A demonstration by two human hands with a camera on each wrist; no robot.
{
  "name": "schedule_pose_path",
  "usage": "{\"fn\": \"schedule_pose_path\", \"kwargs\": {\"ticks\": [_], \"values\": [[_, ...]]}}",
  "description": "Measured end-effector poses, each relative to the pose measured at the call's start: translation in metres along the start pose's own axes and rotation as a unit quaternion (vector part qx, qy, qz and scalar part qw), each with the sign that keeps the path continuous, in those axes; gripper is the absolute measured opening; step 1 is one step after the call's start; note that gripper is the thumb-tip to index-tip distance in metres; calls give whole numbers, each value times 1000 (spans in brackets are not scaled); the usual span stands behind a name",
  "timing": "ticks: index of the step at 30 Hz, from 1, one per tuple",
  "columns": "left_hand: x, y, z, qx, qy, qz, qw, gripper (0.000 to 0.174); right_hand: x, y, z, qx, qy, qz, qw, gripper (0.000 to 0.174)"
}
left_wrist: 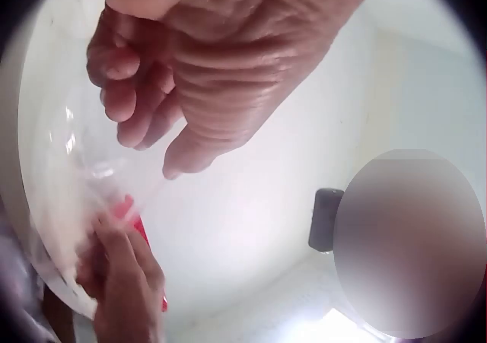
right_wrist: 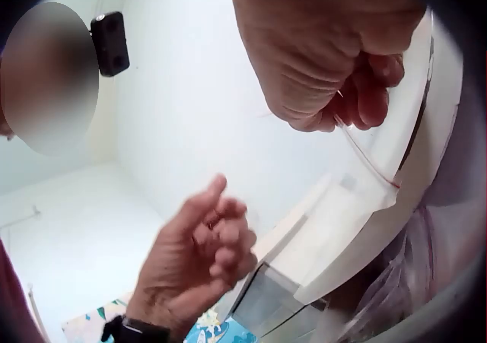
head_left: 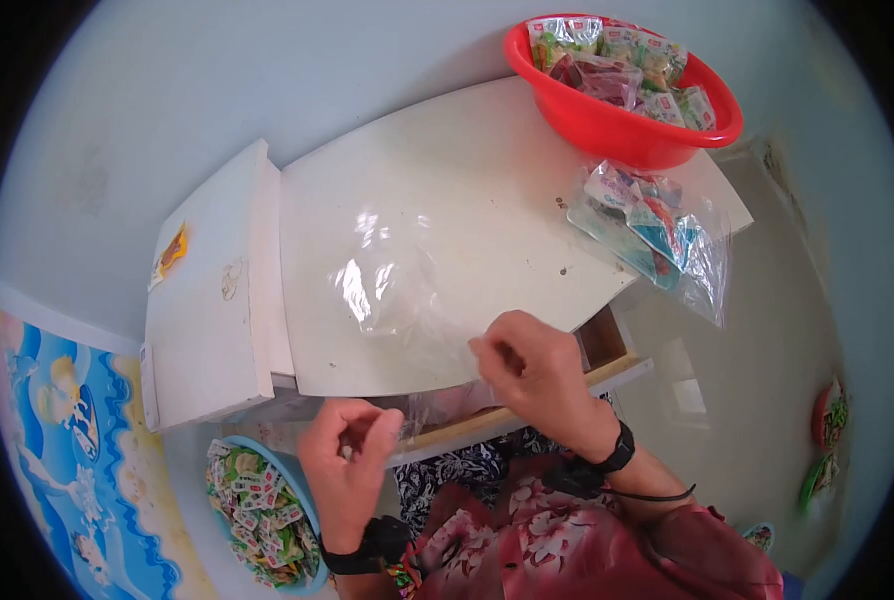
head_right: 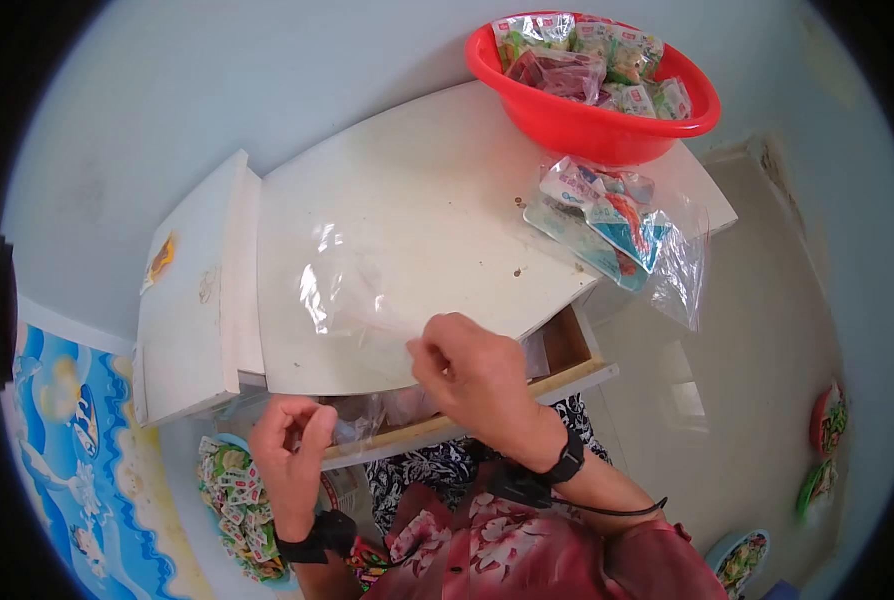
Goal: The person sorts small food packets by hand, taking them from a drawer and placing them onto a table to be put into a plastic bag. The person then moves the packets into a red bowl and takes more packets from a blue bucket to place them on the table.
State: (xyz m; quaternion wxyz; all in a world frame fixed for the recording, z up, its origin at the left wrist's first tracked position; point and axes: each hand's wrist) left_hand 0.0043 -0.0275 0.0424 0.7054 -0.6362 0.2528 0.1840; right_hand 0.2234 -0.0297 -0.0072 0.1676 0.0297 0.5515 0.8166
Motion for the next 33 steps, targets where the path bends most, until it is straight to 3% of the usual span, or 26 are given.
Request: {"fn": "schedule_pose_path", "kwargs": {"ticks": [2, 6, 10, 13, 16, 19, 22, 25, 28, 33], "values": [[10, -2, -2, 120, 0, 0, 993, 19, 9, 6, -1, -44, 25, -57, 997, 16], [45, 0, 11, 154, -10, -25, 988, 25, 14, 13, -3, -103, 58, -96, 988, 19], [56, 11, 6, 43, 32, -180, 982, 20, 9, 10, -9, -106, 99, -118, 982, 22], [61, 13, 5, 78, -3, -182, 980, 15, 15, 8, -15, -103, 104, -122, 982, 22], [57, 22, 1, 34, -6, -169, 985, 5, 19, 3, -17, -121, 103, -87, 983, 20], [50, 19, 4, 6, 0, -231, 973, 4, 9, 10, -14, -66, 157, -23, 985, 17], [45, 25, 4, -4, 21, -227, 974, 4, 7, 7, -14, -87, 110, 140, 980, 20], [47, 21, 3, -22, 20, -246, 969, 5, 4, 5, -14, 10, 131, 211, 969, 26], [48, 15, 5, -16, 25, -280, 960, 5, 8, -6, -14, 8, 148, 254, 956, 22], [48, 19, 8, -3, 76, -281, 957, 9, 2, -9, -16, 89, 146, 321, 931, 18]]}}
Point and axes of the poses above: each hand's wrist, its own z-axis towards the middle knuckle, its own x-axis out of the palm, y = z × x, and after that the axes turned 14 degrees about z, right-handed
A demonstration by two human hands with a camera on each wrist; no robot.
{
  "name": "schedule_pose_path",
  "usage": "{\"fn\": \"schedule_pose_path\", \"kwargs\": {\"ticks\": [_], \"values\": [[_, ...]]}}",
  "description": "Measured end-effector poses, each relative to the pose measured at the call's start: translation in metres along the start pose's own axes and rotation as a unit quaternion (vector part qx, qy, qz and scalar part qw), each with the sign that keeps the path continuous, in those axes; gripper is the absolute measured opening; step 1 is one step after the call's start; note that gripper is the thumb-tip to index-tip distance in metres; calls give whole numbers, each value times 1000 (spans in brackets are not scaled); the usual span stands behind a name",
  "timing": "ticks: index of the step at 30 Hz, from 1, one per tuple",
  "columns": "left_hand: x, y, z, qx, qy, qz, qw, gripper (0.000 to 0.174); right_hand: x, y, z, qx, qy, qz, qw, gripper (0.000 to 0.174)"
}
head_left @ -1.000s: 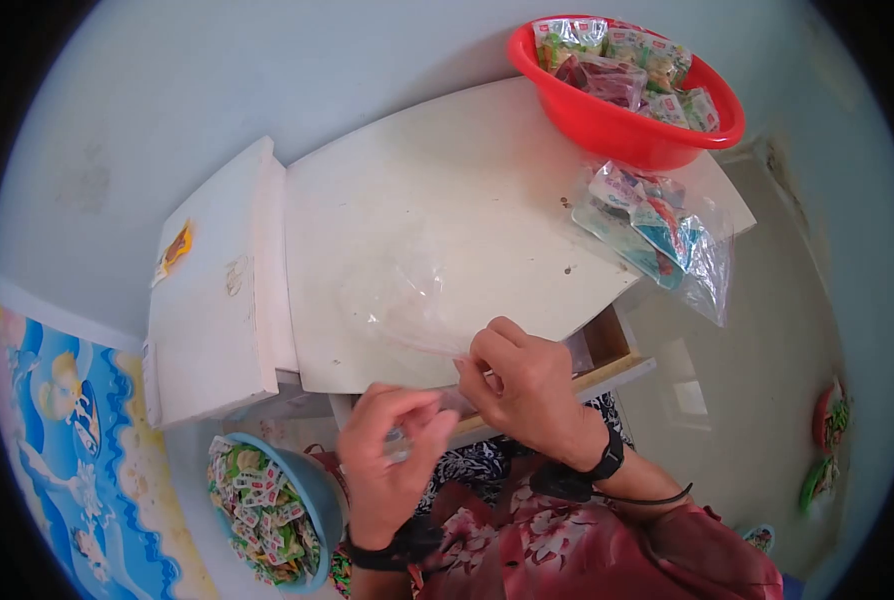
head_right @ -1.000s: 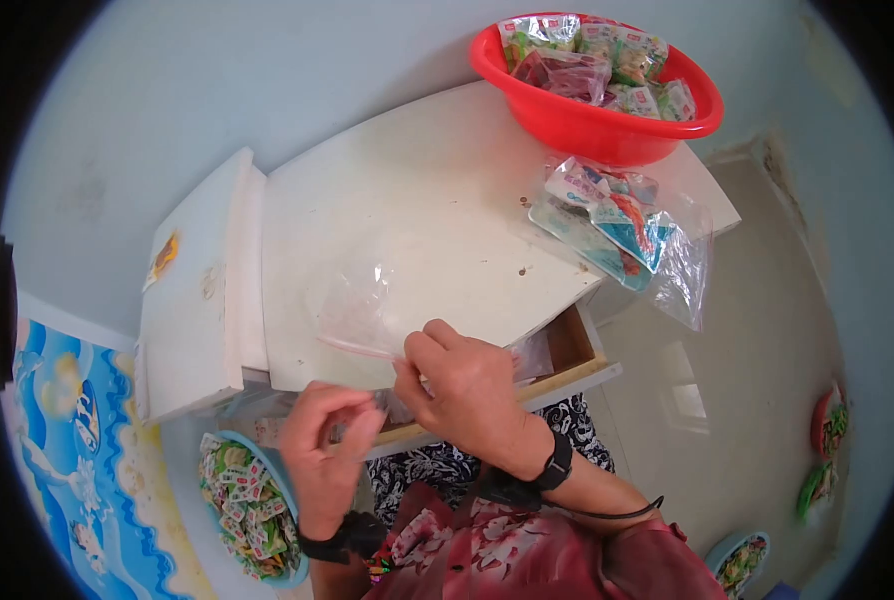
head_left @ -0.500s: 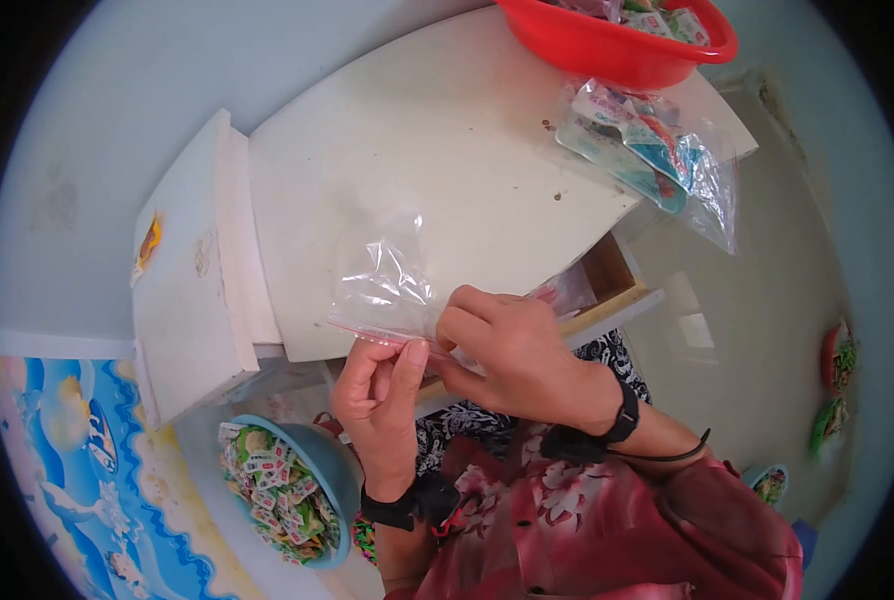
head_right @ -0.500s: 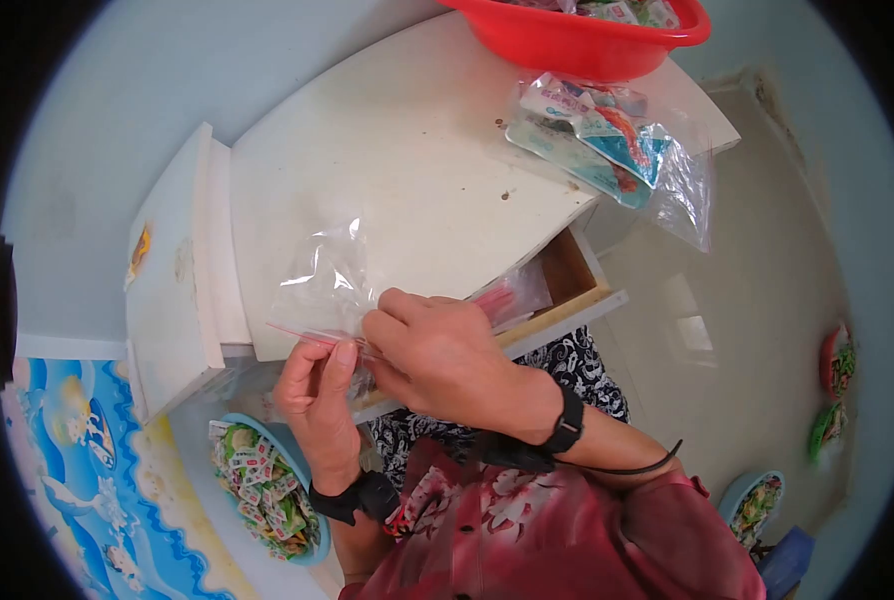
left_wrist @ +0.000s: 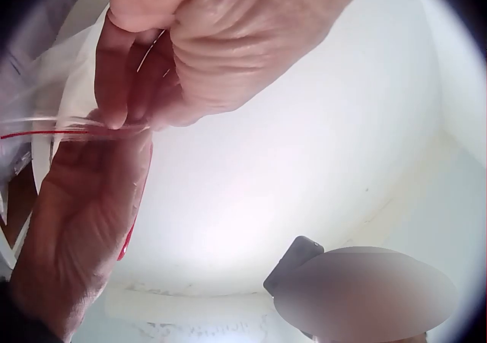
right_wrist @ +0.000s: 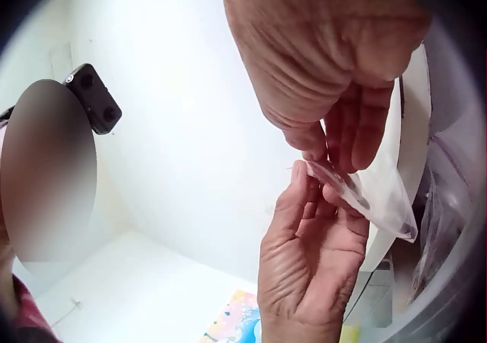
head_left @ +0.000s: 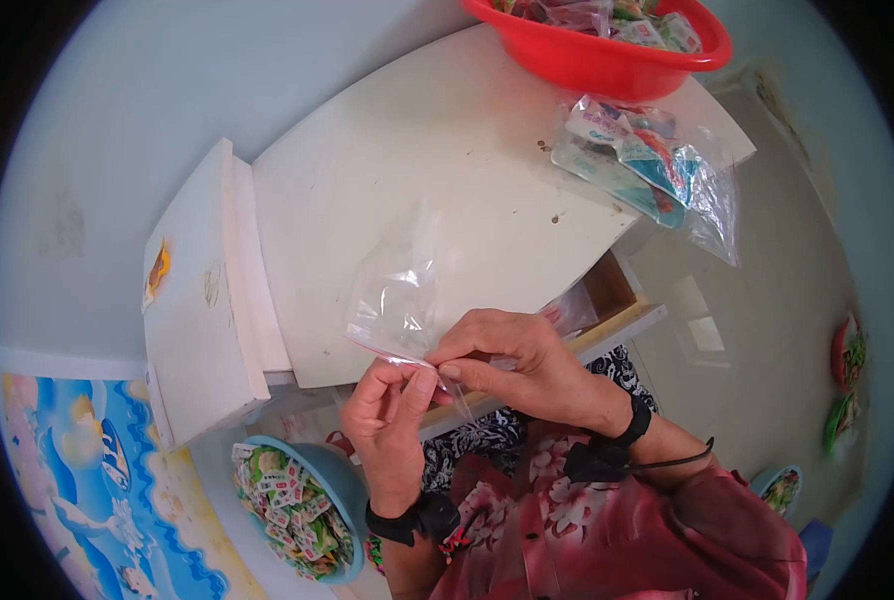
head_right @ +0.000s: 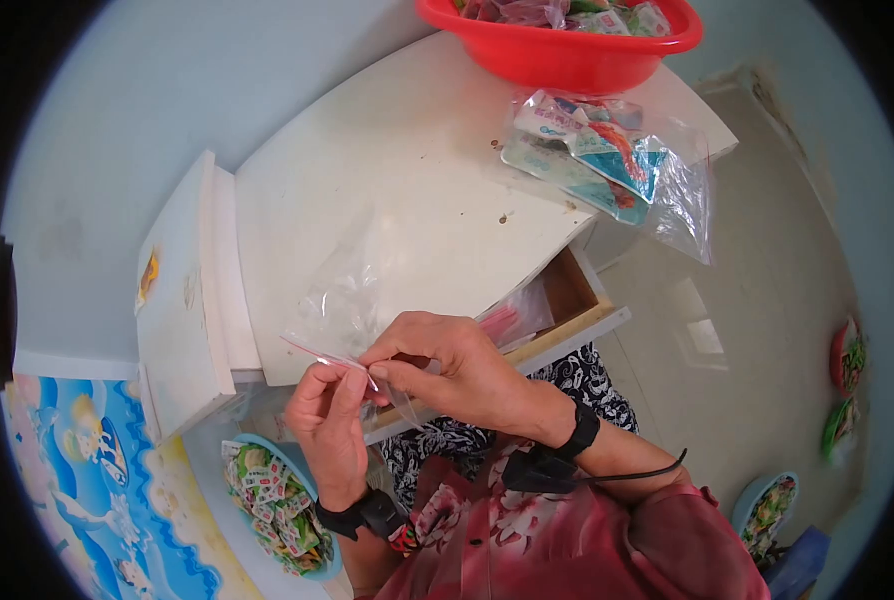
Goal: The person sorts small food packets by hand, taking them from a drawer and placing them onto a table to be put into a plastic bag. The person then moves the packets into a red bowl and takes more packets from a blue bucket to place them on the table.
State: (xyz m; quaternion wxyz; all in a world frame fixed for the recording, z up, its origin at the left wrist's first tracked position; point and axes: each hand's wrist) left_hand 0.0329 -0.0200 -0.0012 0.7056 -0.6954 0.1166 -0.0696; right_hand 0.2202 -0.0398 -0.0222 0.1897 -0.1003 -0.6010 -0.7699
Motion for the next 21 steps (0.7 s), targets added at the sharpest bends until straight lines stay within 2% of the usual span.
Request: {"fn": "schedule_pose_path", "kwargs": {"ticks": [4, 10, 19, 21], "values": [[2, -5, 1, -22, 13, 14, 1000, 11, -5, 2, 0, 11, 5, -9, 1000, 17], [4, -6, 2, 0, 25, 30, 999, 12, -9, 2, 0, 6, 13, -8, 1000, 17], [8, -9, 0, 3, 11, 60, 998, 12, -12, -1, -2, 1, 25, -22, 999, 18], [9, -12, -2, 14, -3, 69, 997, 11, -12, 0, 0, -25, 44, -52, 997, 20]]}}
Point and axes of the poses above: each hand's wrist, its own z-axis towards the middle knuckle, its own x-axis out of the palm, y = z × x, and after that the axes turned 14 degrees about z, right-handed
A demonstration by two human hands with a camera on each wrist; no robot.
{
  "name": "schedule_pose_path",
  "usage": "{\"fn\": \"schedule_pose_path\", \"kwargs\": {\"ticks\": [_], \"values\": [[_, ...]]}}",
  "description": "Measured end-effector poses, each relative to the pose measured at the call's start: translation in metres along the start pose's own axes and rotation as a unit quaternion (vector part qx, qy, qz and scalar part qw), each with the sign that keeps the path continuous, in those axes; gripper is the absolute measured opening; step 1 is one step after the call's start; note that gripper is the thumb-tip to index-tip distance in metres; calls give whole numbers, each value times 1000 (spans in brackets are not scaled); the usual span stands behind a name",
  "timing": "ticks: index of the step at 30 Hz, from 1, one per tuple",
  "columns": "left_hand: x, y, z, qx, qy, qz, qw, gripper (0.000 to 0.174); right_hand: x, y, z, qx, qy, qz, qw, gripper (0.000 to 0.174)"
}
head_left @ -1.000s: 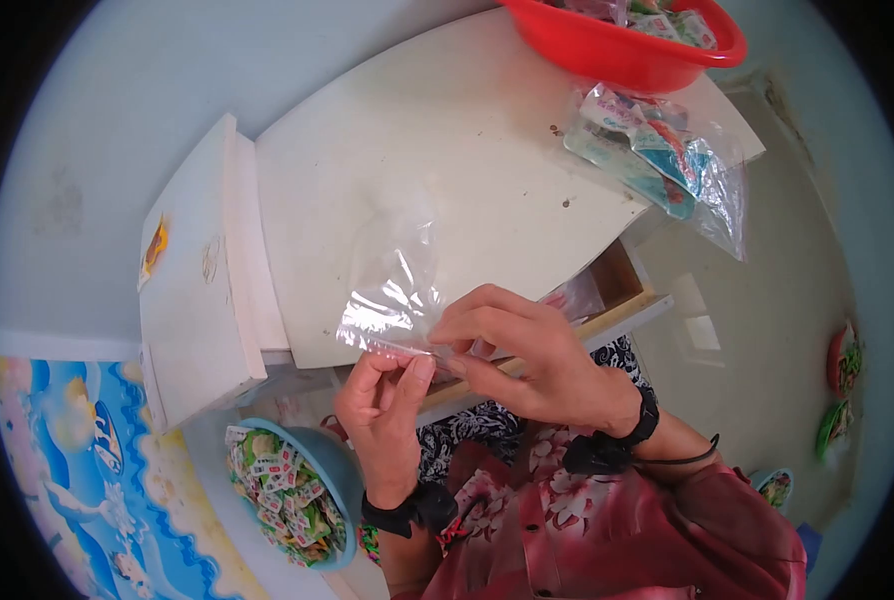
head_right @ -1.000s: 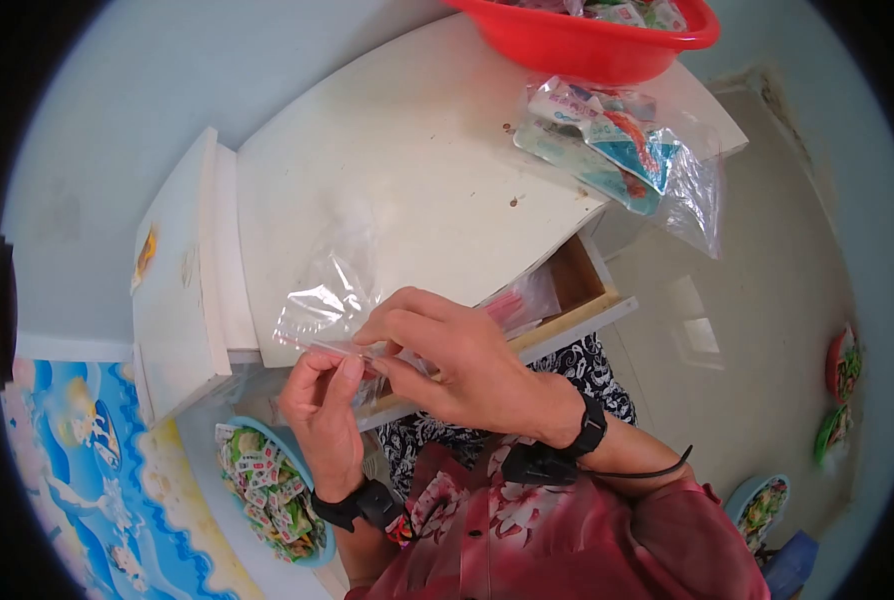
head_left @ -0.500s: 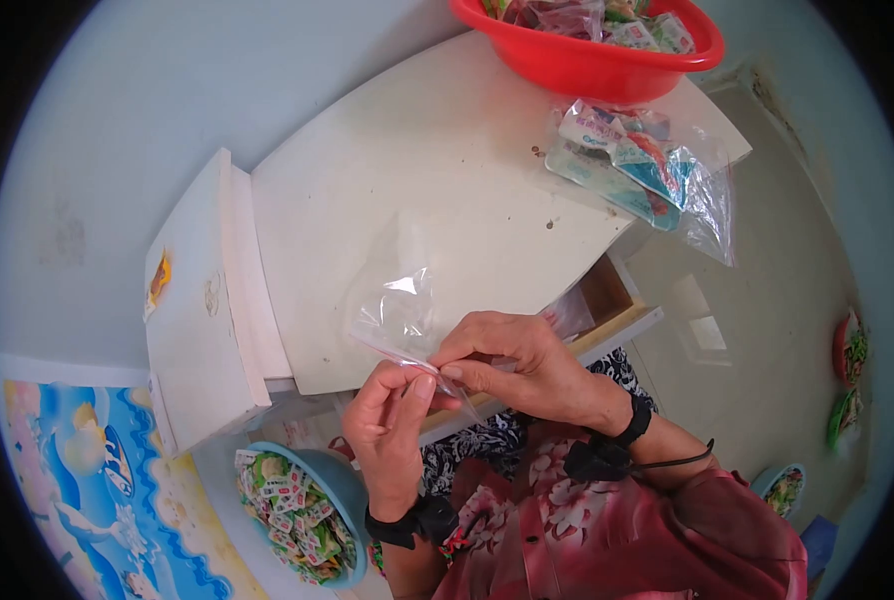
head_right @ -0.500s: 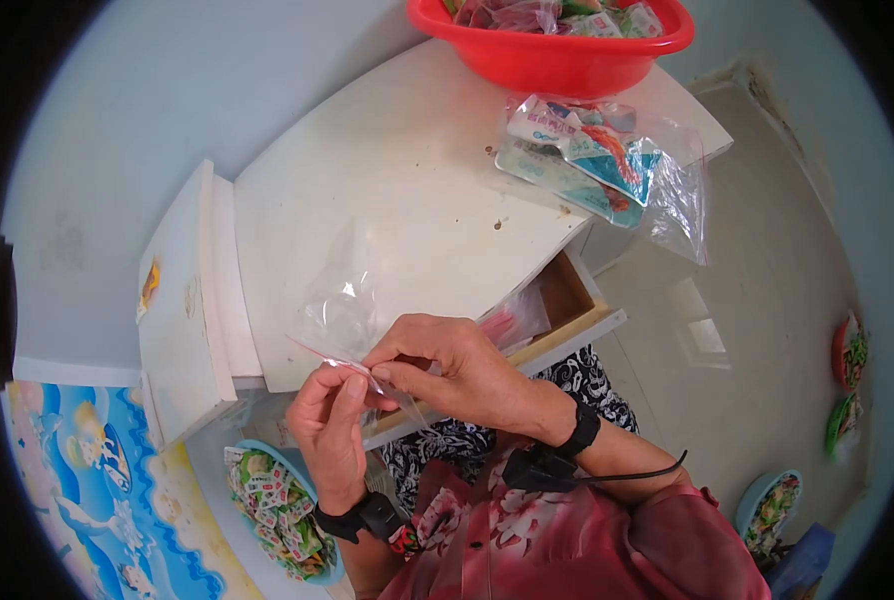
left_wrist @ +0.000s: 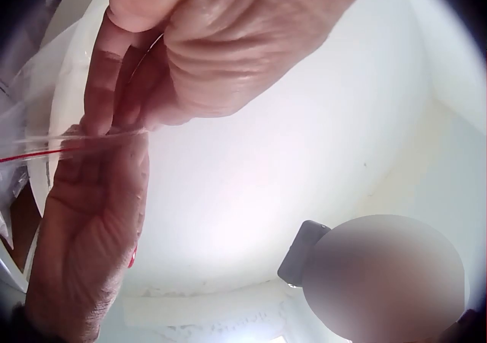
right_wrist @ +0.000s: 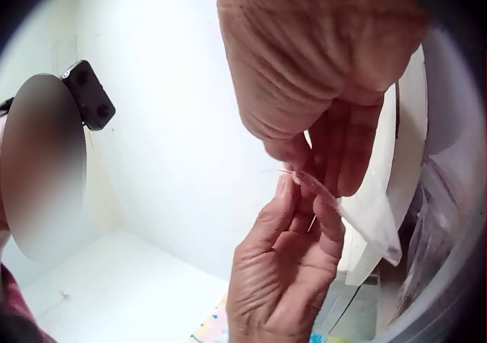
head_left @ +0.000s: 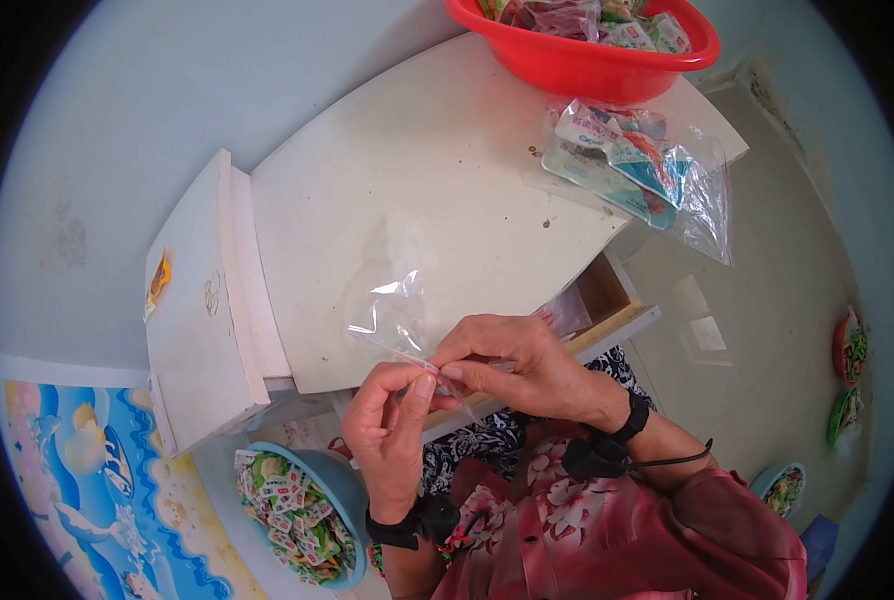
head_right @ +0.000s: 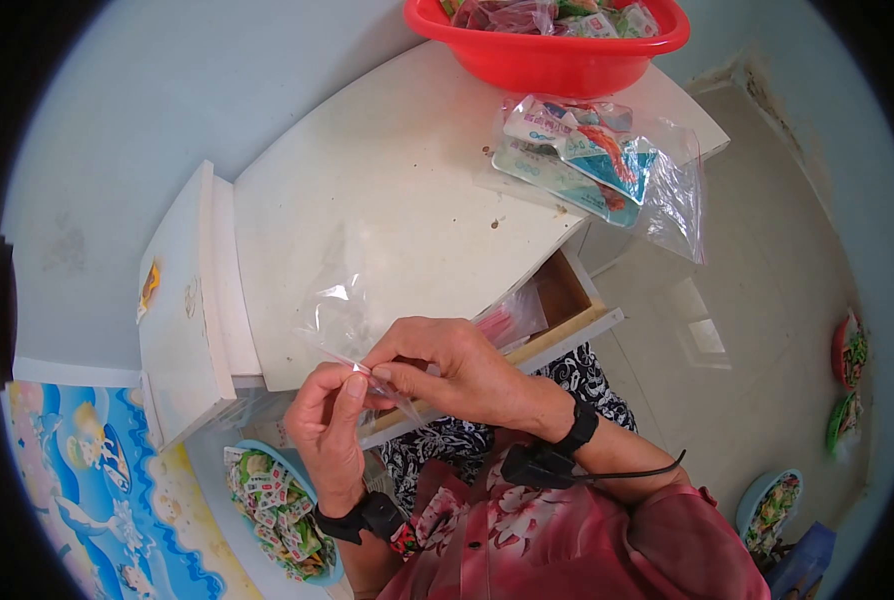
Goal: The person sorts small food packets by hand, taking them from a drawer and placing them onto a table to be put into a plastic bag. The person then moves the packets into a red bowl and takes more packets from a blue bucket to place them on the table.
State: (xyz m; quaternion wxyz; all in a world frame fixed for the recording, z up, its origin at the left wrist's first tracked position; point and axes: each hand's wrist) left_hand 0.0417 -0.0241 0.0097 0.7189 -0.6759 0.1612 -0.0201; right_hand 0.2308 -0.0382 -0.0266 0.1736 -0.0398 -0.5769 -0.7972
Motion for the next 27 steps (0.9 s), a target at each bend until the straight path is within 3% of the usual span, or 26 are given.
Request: {"fn": "schedule_pose_path", "kwargs": {"ticks": [4, 10, 13, 19, 27], "values": [[-4, 4, -1, 57, -22, 55, 997, 10, 5, 14, -1, 28, 15, 24, 999, 25], [3, -8, -4, 1, -64, 47, 997, 12, 5, 4, 1, -32, 16, -25, 999, 23], [2, -4, -4, 26, -52, 56, 997, 10, 4, 8, 2, 12, 27, -17, 999, 24], [1, 0, -3, 1, -42, 40, 998, 9, 3, 1, 0, 75, 4, 48, 996, 19], [-1, 3, -1, -12, -69, 30, 997, 16, 7, 1, 1, 73, 4, 106, 992, 16]]}}
Point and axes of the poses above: each hand's wrist, its own z-axis towards the middle knuckle, its own x-axis out of the palm, y = z × x, and after that the axes turned 14 degrees about z, right-handed
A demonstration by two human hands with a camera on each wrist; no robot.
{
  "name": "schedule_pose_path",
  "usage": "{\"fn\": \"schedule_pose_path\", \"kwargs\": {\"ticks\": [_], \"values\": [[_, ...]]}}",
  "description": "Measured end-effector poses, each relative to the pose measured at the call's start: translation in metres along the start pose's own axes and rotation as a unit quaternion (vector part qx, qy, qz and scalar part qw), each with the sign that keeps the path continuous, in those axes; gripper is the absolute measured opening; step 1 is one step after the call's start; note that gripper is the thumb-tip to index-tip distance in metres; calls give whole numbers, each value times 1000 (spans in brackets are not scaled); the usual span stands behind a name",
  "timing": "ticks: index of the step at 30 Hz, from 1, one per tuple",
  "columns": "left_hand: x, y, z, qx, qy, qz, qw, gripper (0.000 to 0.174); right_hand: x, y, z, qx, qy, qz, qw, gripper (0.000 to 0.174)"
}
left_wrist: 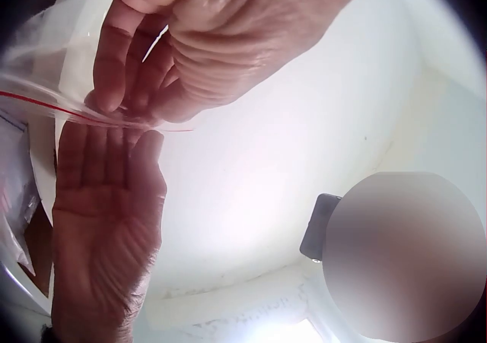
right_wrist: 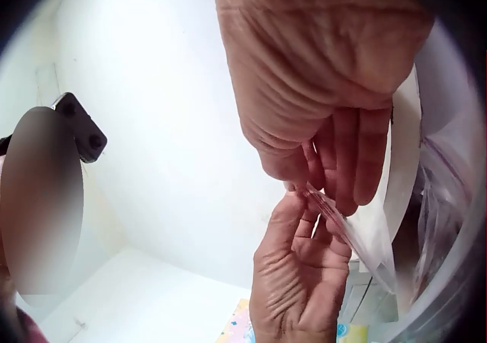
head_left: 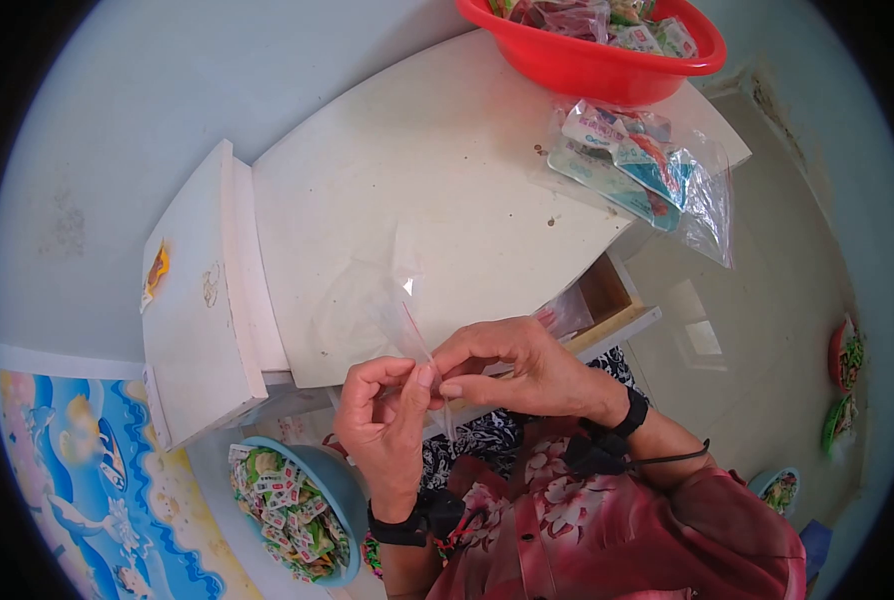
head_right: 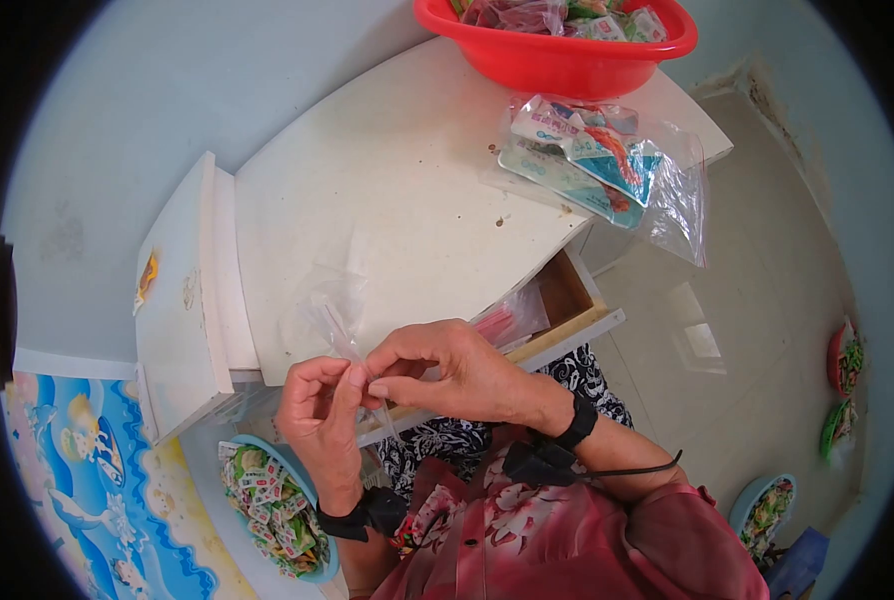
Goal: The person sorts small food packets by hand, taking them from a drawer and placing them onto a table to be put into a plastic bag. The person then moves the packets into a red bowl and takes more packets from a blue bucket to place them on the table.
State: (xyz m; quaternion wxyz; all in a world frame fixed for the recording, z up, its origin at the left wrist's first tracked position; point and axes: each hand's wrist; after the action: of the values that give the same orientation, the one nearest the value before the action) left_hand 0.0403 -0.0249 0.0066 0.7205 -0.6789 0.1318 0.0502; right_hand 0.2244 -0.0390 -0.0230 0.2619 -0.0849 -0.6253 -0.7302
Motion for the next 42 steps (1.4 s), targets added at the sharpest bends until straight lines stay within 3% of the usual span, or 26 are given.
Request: {"fn": "schedule_pose_path", "kwargs": {"ticks": [4, 10, 16, 22, 31, 37, 40, 42], "values": [[1, -3, -2, 3, -16, 45, 999, 17, -2, -2, 1, 7, 4, -12, 1000, 18], [3, 2, -3, 81, -54, 135, 986, 18, -1, -5, 0, 21, -2, -8, 1000, 16], [-2, 2, -3, 10, -28, 58, 998, 20, -9, -4, 0, 19, 49, -9, 999, 20], [-4, 1, -2, 10, -15, 29, 999, 19, -7, -3, 1, 27, 58, 39, 997, 24], [-9, -1, -5, -7, 13, 2, 1000, 20, -8, 0, 1, 23, 70, -10, 997, 23], [-9, -4, -8, -45, 21, -11, 999, 17, -2, -5, -1, 65, 1, 138, 988, 9], [-11, -2, -8, 17, 36, 50, 998, 17, 1, -7, 0, 57, -18, 154, 986, 7], [-11, -1, -6, 102, 38, 106, 988, 19, 3, -8, 1, 38, -39, 125, 991, 5]]}}
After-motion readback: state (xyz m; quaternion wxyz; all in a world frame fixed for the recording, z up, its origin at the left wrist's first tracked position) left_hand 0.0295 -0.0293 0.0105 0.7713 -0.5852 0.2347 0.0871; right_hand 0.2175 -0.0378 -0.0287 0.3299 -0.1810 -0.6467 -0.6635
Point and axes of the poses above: each hand's wrist, its own z-axis towards the middle knuckle, its own x-axis out of the palm, y = z × x, and after that the axes turned 14 degrees about z, right-handed
